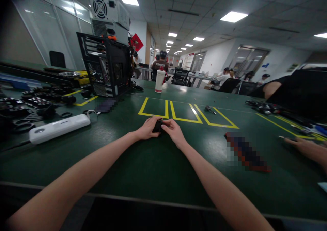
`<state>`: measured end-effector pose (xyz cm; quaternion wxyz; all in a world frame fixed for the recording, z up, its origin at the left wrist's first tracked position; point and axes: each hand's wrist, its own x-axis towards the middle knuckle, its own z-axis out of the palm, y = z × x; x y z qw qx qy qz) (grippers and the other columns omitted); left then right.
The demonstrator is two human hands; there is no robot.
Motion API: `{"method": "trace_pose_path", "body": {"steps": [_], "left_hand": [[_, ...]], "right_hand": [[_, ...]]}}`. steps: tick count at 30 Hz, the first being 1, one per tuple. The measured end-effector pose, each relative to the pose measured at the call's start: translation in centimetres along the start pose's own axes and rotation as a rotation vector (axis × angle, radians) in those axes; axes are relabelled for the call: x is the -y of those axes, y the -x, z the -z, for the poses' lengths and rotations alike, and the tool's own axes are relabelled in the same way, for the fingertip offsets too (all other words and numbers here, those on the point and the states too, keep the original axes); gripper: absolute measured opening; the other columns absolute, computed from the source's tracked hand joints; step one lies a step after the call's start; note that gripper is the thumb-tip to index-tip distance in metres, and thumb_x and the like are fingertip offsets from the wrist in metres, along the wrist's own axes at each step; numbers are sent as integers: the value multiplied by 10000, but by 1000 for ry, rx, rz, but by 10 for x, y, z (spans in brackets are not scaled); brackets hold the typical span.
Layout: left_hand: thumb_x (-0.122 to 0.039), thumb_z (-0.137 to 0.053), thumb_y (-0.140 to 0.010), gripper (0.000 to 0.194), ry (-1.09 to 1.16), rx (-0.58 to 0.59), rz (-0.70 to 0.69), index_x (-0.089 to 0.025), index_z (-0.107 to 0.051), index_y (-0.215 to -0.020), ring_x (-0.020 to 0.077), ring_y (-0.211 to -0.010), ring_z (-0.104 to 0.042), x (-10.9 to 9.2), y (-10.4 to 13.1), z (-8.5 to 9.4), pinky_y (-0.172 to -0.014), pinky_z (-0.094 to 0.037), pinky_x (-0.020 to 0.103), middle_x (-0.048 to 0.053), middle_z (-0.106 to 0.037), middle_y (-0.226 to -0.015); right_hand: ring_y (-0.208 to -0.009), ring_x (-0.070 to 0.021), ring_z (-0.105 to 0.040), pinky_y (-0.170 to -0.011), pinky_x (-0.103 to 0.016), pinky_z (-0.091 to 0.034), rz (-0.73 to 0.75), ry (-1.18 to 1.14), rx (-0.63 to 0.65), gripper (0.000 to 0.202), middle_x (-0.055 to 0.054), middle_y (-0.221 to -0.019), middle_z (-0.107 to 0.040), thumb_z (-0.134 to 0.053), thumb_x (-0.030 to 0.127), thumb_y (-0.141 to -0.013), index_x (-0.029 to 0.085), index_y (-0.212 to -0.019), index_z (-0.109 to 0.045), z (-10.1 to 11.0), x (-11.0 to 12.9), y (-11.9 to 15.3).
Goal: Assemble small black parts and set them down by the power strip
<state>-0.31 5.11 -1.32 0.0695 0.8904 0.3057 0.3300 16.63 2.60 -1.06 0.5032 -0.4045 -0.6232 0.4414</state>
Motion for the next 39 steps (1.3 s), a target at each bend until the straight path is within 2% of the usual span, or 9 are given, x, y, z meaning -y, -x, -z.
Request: {"method": "trace_pose_path", "body": {"steps": [6, 11, 16, 20, 23, 28, 34, 39], "left_hand": [[-270, -582, -643, 659, -10, 3, 4, -157, -270, -1213, 258, -1112, -405, 1, 0, -1, -958, -291, 420, 114, -428, -1173], [-274, -577, -651, 648, -8, -6, -20, -142, -276, -1209, 254, -1107, -405, 2, 0, -2, -955, -290, 409, 120, -434, -1164], [-269, -582, -641, 660, -24, -17, -11, -151, -266, -1208, 254, -1108, -404, 4, -1, -4, -955, -290, 411, 118, -432, -1163], [-276, -581, -644, 660, -21, -6, -15, -150, -266, -1211, 255, -1111, -400, 4, -1, -5, -958, -289, 407, 117, -428, -1168], [-270, -579, -645, 659, -16, -1, -15, -142, -268, -1212, 258, -1117, -394, 3, 0, -4, -964, -281, 409, 123, -422, -1178], [-252, -579, -642, 654, -2, -7, -1, -162, -270, -1211, 252, -1104, -404, 2, 0, -3, -961, -280, 415, 108, -434, -1162], [-273, -592, -640, 661, -13, 1, 1, -164, -274, -1209, 258, -1114, -395, 2, -2, -3, -963, -281, 416, 109, -421, -1177], [-272, -585, -649, 648, -19, 8, -7, -170, -267, -1205, 247, -1106, -403, 2, -2, -3, -960, -288, 410, 103, -428, -1163]], "right_hand": [[-986, -174, -534, -914, -377, -390, -27, 20, 32, 348, -40, -1010, -578, -614, 304, -679, 213, -1004, -531, 0, 2, -1], [-995, -163, -542, -941, -350, -374, 53, -55, 94, 355, -24, -1063, -558, -663, 237, -631, 217, -957, -524, 1, 3, 5], [-938, -160, -562, -914, -364, -392, 28, -32, 28, 255, -24, -968, -596, -632, 294, -665, 204, -883, -535, 1, 1, 3], [-969, -174, -545, -912, -378, -391, 2, -5, 4, 315, -34, -1001, -582, -631, 293, -666, 215, -953, -530, 1, -2, -2], [-1000, -174, -533, -939, -374, -370, 3, -19, 46, 352, -42, -1051, -564, -626, 271, -670, 208, -1001, -525, 3, -2, -2], [-989, -152, -542, -940, -342, -375, 67, -95, 125, 371, -13, -1025, -563, -680, 182, -603, 217, -929, -506, 4, 2, 3], [-931, -151, -558, -907, -368, -393, 30, -57, 42, 232, -17, -939, -591, -613, 282, -683, 210, -884, -521, 2, 3, 1], [-1014, -168, -526, -946, -376, -360, 24, -61, 68, 348, -42, -1046, -577, -620, 251, -673, 205, -1004, -523, 5, 1, -1]]}}
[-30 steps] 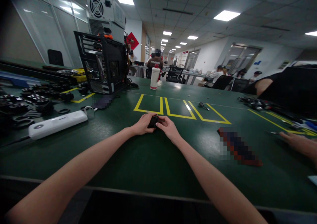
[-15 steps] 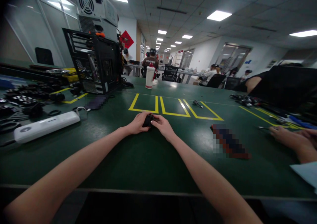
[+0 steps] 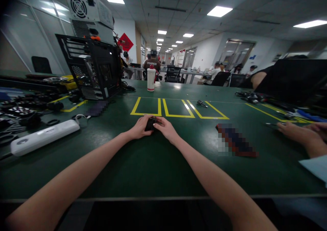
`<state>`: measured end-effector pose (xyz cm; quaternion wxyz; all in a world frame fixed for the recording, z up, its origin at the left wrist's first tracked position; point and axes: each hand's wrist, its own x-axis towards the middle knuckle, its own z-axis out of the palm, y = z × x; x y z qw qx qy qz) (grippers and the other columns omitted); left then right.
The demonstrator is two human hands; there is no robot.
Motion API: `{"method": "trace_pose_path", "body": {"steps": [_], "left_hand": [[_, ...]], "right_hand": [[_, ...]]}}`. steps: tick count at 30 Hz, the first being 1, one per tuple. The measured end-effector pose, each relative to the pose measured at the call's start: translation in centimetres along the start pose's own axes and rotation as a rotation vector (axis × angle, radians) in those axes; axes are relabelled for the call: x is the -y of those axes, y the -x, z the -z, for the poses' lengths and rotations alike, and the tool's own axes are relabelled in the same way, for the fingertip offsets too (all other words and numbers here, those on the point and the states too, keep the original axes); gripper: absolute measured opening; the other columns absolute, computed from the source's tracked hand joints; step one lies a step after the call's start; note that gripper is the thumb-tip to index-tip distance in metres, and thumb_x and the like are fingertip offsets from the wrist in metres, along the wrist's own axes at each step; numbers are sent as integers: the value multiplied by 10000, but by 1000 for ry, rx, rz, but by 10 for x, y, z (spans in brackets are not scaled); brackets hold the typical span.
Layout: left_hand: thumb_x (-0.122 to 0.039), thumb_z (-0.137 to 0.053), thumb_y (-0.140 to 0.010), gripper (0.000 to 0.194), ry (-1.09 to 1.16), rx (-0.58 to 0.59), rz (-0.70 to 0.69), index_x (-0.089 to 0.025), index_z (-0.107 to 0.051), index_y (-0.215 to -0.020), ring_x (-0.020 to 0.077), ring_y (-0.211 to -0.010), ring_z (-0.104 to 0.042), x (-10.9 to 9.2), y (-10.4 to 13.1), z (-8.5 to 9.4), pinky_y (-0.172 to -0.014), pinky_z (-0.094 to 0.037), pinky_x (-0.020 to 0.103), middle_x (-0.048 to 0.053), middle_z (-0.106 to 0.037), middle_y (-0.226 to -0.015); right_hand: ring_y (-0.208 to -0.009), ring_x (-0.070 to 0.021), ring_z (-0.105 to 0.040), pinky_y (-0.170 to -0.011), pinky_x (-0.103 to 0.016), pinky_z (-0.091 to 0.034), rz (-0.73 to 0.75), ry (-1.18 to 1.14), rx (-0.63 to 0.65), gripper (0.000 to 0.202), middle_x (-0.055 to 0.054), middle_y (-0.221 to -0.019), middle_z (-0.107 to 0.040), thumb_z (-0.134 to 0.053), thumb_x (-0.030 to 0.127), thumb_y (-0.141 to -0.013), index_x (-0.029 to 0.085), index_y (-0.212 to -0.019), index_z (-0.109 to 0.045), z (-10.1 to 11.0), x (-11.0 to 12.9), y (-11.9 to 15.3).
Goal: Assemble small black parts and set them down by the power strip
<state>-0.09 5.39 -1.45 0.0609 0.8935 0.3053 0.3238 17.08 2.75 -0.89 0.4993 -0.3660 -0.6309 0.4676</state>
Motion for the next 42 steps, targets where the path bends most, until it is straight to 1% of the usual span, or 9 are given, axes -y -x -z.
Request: {"method": "trace_pose_path", "body": {"steps": [4, 10, 14, 17, 23, 29, 34, 38, 42], "left_hand": [[-266, -585, -647, 644, -8, -8, -1, -169, -271, -1201, 242, -1095, -412, 0, 0, -1, -957, -294, 407, 99, -432, -1155], [-276, -588, -644, 649, 2, -6, 4, -170, -273, -1202, 249, -1095, -411, 0, 0, -1, -955, -294, 414, 102, -430, -1156], [-269, -584, -643, 655, 18, -5, 6, -174, -265, -1207, 255, -1102, -407, 0, -1, -1, -955, -290, 425, 105, -425, -1161], [-265, -583, -643, 656, 14, -4, 9, -166, -265, -1208, 253, -1103, -409, 0, -1, -1, -957, -290, 420, 107, -426, -1161], [-264, -581, -647, 654, 9, 15, 23, -172, -263, -1212, 255, -1122, -396, -2, 0, 1, -964, -282, 425, 107, -412, -1189], [-267, -591, -641, 654, 17, 15, 30, -181, -271, -1206, 253, -1119, -400, -3, -1, 1, -964, -284, 426, 100, -422, -1175], [-268, -587, -647, 647, 27, 12, 24, -169, -276, -1205, 261, -1114, -405, -3, -1, 1, -959, -289, 429, 109, -425, -1172], [-261, -587, -643, 650, 21, 3, 18, -173, -272, -1205, 258, -1102, -410, -3, -1, 1, -949, -295, 433, 106, -428, -1165], [-265, -583, -651, 641, 9, 6, 18, -170, -275, -1204, 252, -1104, -407, -3, 0, 1, -958, -287, 427, 104, -428, -1167]], "right_hand": [[-1029, -166, -525, -960, -365, -355, 43, -53, 74, 372, -26, -1094, -554, -654, 203, -631, 214, -980, -525, 2, 0, 3], [-924, -154, -561, -892, -365, -407, 13, 14, -23, 235, -18, -952, -589, -612, 293, -679, 213, -890, -545, -1, 0, 2], [-954, -164, -549, -888, -366, -409, 5, 48, -54, 294, -32, -991, -571, -616, 285, -677, 211, -948, -529, -2, -1, 0], [-964, -166, -549, -906, -371, -395, 4, 41, -23, 345, -48, -1045, -553, -620, 253, -671, 198, -995, -514, 0, -2, 1], [-950, -152, -551, -909, -354, -395, 55, 7, 54, 367, -6, -989, -551, -684, 198, -593, 220, -908, -496, 1, 1, 5], [-916, -155, -557, -880, -358, -407, 11, 44, -25, 259, -17, -929, -583, -600, 315, -689, 217, -912, -511, -1, 1, 1], [-1000, -163, -529, -938, -359, -368, 25, 5, 27, 356, -38, -1052, -557, -639, 224, -644, 200, -978, -519, 3, -2, 1], [-953, -152, -555, -913, -352, -391, 46, -35, 88, 421, -9, -1018, -559, -690, 165, -576, 222, -949, -503, 6, -2, 3], [-893, -141, -566, -889, -349, -395, 20, -9, 16, 284, -6, -924, -586, -649, 256, -640, 207, -886, -516, 4, 0, 3]]}}
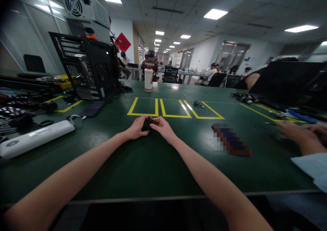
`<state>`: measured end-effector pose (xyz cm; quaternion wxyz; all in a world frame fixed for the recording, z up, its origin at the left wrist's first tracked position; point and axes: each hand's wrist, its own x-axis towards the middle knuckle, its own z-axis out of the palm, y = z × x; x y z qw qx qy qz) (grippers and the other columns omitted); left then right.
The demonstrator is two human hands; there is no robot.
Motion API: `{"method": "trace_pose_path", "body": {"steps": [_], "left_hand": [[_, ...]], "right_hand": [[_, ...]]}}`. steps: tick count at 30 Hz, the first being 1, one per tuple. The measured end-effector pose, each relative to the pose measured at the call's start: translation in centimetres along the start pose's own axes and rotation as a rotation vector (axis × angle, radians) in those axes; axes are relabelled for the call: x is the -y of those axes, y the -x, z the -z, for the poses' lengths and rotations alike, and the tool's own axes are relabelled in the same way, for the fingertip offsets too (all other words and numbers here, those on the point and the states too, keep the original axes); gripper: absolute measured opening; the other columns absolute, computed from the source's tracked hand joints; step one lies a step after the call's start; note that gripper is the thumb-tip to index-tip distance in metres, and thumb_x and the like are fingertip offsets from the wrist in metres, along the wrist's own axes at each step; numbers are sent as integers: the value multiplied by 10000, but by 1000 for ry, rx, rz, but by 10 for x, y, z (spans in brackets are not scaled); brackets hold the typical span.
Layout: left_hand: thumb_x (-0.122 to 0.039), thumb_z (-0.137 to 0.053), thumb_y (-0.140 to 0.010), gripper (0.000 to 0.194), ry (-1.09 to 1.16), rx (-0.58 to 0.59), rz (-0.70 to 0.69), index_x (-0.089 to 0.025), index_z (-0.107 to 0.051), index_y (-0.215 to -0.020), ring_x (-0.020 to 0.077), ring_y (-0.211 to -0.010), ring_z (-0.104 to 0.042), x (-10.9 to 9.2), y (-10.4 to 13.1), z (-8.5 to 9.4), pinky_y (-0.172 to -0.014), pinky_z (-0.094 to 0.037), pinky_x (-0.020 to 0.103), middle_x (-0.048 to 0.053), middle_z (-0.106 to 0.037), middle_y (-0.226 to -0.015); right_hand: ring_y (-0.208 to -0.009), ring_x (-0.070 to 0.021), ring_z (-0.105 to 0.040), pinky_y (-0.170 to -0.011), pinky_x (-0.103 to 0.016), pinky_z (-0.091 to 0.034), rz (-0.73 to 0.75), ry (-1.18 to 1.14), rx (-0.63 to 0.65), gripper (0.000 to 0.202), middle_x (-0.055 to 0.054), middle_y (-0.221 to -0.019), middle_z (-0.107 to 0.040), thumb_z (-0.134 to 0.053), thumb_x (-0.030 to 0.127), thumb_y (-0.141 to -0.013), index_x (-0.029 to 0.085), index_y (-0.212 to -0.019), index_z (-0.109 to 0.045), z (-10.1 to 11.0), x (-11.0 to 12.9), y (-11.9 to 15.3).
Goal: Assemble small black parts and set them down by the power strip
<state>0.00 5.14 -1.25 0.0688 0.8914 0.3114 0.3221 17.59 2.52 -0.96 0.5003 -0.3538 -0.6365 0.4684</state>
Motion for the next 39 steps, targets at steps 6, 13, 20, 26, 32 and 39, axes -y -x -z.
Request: {"method": "trace_pose_path", "body": {"steps": [6, 13, 20, 26, 32, 39], "left_hand": [[-275, -585, -653, 638, 9, -1, 10, -177, -277, -1203, 252, -1116, -399, 1, -1, -1, -960, -286, 423, 103, -425, -1175], [-307, -565, -680, 594, 30, 8, 107, -188, -293, -1195, 261, -1123, -406, 1, -1, 3, -949, -289, 447, 99, -436, -1180], [-355, -551, -696, 669, 99, 20, 310, -158, -229, -1248, 281, -1025, -480, 12, -2, 0, -869, -361, 460, 126, -488, -1088], [-354, -580, -668, 774, 37, -46, 328, -214, -139, -1289, 341, -1128, -340, 15, -1, -3, -910, -260, 545, 106, -466, -1169], [-318, -565, -688, 773, 87, -30, 289, -174, -120, -1302, 304, -1101, -379, 13, 0, -2, -924, -298, 505, 124, -459, -1180], [-275, -599, -665, 866, 274, -28, 290, -169, -47, -1323, 278, -1197, -346, 16, -1, 0, -976, -284, 480, 166, -349, -1285]], "right_hand": [[-890, -140, -560, -875, -327, -404, 20, 35, -46, 243, -5, -886, -590, -634, 252, -649, 195, -860, -526, -3, 0, -1], [-916, -165, -556, -898, -383, -394, -8, 258, -182, 272, -49, -960, -593, -568, 355, -710, 188, -924, -549, 15, -5, -1], [-1065, -213, -483, -960, -452, -317, -68, 464, 13, 528, -70, -1126, -518, -685, 369, -588, 211, -1057, -502, 28, -2, 5], [-1052, -233, -483, -940, -456, -323, -12, 625, 54, 591, -81, -1117, -526, -699, 376, -560, 203, -1089, -500, 20, 8, 12], [-1014, -236, -491, -912, -453, -338, 25, 653, 41, 564, -78, -1078, -539, -708, 356, -555, 199, -1064, -523, 20, 8, 11], [-990, -239, -494, -876, -449, -360, 39, 703, 67, 546, -80, -1067, -538, -685, 388, -583, 198, -1068, -521, 21, 8, 11]]}}
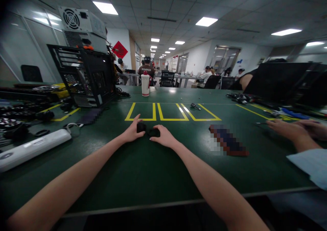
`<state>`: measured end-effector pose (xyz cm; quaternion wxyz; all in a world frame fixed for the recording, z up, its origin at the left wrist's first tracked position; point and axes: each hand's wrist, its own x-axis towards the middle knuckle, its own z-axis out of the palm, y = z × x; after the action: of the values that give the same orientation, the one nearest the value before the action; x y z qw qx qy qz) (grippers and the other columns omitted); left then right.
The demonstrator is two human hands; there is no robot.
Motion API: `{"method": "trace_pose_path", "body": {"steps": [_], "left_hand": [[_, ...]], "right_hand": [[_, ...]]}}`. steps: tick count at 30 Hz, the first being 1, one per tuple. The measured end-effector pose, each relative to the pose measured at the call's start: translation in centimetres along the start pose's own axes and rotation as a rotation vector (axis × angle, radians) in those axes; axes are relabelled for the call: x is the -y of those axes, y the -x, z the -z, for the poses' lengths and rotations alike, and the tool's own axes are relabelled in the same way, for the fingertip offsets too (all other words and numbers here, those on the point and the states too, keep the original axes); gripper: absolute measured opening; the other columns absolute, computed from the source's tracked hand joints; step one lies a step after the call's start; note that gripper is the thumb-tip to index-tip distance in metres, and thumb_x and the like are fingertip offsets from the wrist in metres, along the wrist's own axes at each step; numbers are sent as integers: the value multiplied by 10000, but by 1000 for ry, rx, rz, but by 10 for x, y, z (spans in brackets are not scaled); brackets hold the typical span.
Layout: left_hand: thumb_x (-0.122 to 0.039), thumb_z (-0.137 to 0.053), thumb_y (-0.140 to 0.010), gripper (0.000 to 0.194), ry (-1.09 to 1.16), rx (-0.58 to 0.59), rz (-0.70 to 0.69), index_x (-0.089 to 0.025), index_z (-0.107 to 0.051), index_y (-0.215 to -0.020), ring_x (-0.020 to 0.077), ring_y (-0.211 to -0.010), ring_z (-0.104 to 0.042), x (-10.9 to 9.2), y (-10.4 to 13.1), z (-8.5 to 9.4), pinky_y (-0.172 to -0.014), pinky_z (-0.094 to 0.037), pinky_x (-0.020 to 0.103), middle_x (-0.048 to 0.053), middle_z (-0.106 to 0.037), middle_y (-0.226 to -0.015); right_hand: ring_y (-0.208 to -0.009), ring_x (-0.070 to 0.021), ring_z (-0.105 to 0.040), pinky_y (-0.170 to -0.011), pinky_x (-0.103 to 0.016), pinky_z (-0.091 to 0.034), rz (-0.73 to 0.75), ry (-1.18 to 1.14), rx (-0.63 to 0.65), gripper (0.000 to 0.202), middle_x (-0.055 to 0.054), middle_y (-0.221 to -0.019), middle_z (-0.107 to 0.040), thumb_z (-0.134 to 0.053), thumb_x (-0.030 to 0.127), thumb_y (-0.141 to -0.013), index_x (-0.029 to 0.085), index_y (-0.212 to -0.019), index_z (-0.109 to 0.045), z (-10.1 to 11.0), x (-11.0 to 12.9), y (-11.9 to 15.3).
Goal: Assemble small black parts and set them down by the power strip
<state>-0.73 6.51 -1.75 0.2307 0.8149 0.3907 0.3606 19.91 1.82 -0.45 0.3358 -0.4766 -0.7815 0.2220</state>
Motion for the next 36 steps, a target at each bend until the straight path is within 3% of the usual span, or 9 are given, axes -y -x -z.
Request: {"method": "trace_pose_path", "body": {"steps": [6, 11, 16, 22, 26, 31, 36], "left_hand": [[-249, -602, -667, 773, 109, 96, -15, -205, -171, -1308, 239, -1245, -294, -3, -4, 8, -1027, -237, 440, 121, -300, -1349], [-283, -582, -698, 678, 131, 207, 30, -221, -254, -1289, 217, -1208, -357, -9, -6, 14, -1026, -258, 402, 81, -377, -1307], [-351, -616, -670, 702, 132, 245, 64, -219, -289, -1277, 229, -1191, -371, -9, -11, 13, -1018, -268, 383, 78, -386, -1297], [-325, -648, -644, 747, 211, 310, 57, -273, -268, -1285, 228, -1232, -311, -10, -15, 20, -1034, -224, 385, 42, -324, -1350], [-342, -640, -648, 722, 196, 361, 71, -277, -286, -1274, 236, -1179, -380, -11, -16, 22, -994, -278, 390, 49, -385, -1301], [-354, -580, -697, 626, 35, 246, -11, -234, -308, -1249, 236, -1137, -391, -11, -16, 14, -963, -299, 386, 65, -418, -1243], [-370, -568, -695, 574, -228, 142, 18, -250, -335, -1205, 280, -1103, -371, -18, -12, 4, -924, -292, 456, 63, -458, -1169]], "right_hand": [[-994, -230, -502, -872, -441, -367, -39, -11, -20, 482, -75, -1070, -544, -667, 332, -619, 205, -1060, -521, -1, 0, 0], [-998, -211, -512, -886, -418, -365, -35, -45, -38, 421, -62, -1061, -558, -657, 266, -637, 207, -1036, -535, -1, 2, -1], [-1006, -196, -513, -879, -387, -380, -74, 36, -33, 432, -70, -1072, -549, -636, 264, -658, 179, -1060, -503, -3, 2, -4], [-1009, -198, -512, -874, -383, -382, -90, 86, -57, 428, -66, -1072, -546, -628, 287, -664, 186, -1058, -496, -7, 1, -5], [-1025, -203, -502, -872, -382, -382, -114, 83, -45, 442, -66, -1090, -537, -626, 287, -666, 193, -1075, -489, -7, 2, -5], [-1027, -196, -498, -870, -376, -385, -83, 87, -29, 431, -64, -1098, -532, -599, 303, -691, 198, -1091, -477, -5, 2, -3], [-1018, -196, -502, -879, -375, -380, -62, 114, -33, 435, -70, -1089, -536, -603, 300, -690, 190, -1092, -478, -5, 3, -2]]}}
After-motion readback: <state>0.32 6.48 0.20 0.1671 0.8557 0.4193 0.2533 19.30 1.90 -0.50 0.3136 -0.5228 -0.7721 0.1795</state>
